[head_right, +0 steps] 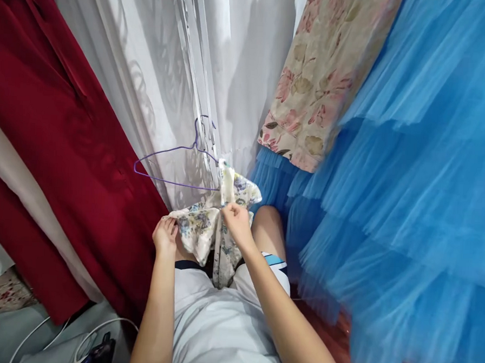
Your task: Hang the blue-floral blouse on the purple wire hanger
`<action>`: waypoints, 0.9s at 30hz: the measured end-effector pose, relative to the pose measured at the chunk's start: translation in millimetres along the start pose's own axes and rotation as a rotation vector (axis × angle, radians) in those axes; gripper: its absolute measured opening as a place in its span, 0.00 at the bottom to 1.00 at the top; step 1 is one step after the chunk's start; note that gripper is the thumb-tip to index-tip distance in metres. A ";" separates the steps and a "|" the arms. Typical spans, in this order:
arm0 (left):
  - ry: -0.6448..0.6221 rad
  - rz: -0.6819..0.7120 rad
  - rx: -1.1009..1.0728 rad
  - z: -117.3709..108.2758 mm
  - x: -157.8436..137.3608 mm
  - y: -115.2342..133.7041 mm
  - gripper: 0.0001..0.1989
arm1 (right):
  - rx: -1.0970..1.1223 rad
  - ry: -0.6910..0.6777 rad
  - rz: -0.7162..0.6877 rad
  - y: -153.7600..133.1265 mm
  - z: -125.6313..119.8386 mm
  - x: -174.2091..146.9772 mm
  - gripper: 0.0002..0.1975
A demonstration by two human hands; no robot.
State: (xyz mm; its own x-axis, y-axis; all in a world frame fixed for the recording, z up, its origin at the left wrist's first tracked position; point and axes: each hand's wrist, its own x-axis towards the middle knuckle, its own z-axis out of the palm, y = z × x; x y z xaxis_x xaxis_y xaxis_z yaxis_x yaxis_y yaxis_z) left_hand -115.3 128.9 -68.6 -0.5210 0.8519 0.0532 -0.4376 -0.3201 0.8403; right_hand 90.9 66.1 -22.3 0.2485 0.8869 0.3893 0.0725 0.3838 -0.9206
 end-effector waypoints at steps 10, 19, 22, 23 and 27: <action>-0.601 0.197 -0.014 57.5 -106.8 36.6 0.11 | 0.052 -0.380 0.141 14.9 -43.7 -27.4 0.22; -1.218 0.229 0.302 55.2 -131.5 69.1 0.39 | 0.364 -0.732 0.408 -29.2 -73.5 -41.3 0.15; -1.476 -0.085 0.302 45.4 -122.9 50.9 0.33 | 0.273 -0.826 0.354 -35.1 -88.8 -38.5 0.12; -1.544 -0.179 0.306 39.8 -121.4 44.1 0.33 | 0.230 -0.825 0.330 -39.2 -94.8 -35.3 0.12; -1.556 -0.266 0.459 15.1 -115.2 31.4 0.28 | 0.004 -0.811 0.209 -67.0 -119.0 -8.5 0.13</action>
State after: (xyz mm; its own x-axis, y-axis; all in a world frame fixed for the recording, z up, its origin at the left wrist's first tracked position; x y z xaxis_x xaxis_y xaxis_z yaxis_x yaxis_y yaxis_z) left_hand -58.0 26.9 -40.2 0.8456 0.5225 0.1097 -0.0001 -0.2053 0.9787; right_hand 198.9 2.3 32.4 -0.5155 0.8493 0.1136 0.0982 0.1902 -0.9768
